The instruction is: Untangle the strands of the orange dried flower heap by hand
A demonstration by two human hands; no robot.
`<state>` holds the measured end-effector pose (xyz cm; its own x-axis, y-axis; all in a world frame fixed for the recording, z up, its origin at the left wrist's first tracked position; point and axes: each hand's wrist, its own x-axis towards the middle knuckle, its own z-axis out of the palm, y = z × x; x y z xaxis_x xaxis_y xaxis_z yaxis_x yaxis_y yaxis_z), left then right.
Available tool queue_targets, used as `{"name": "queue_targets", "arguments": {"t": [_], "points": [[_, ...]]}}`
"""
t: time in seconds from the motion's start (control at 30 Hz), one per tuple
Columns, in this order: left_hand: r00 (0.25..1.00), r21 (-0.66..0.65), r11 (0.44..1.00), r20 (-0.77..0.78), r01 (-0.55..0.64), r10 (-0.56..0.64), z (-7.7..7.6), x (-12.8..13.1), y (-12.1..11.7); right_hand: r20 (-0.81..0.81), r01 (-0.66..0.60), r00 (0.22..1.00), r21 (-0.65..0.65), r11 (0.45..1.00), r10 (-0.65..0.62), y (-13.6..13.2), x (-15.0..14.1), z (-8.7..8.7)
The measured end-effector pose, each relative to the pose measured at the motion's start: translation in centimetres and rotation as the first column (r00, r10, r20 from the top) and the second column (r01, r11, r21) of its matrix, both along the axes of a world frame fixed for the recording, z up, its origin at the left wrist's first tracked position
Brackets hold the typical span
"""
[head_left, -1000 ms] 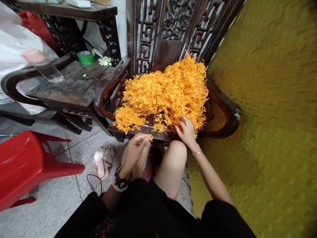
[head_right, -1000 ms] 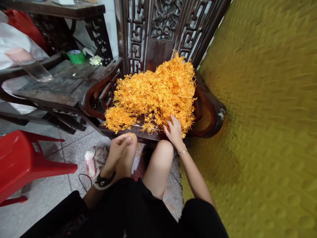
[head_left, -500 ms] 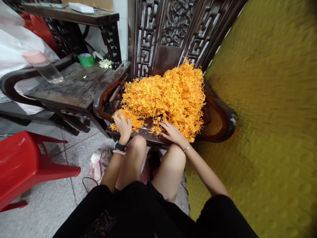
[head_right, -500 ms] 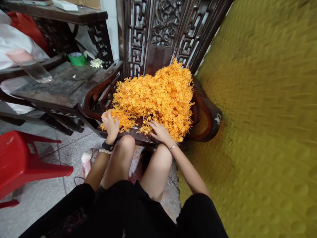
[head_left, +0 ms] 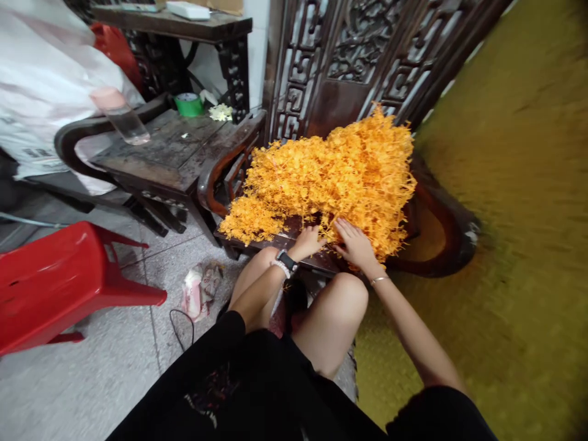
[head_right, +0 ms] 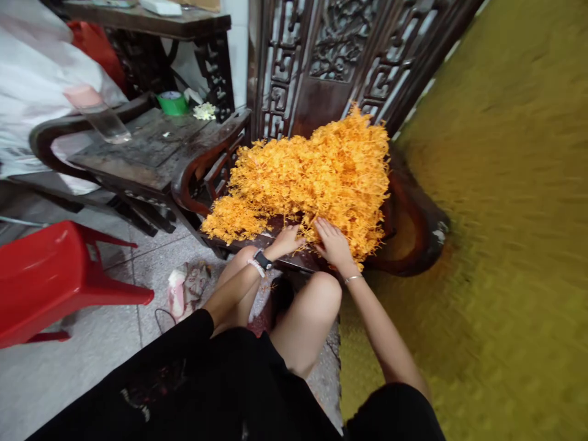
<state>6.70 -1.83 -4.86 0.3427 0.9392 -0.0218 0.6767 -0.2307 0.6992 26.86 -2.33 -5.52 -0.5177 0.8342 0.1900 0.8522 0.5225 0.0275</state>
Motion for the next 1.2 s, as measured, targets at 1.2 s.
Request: {"name": "queue_targets", "arguments": {"t": [1.2], "points": [[0.828, 0.151, 0.915, 0.499, -0.374, 0.256, 1.1, -6.6, -7.7, 0.037, 0.288, 0.953, 0.202, 0.936, -0.301, -0.1, -1.3, -1.0]]}}
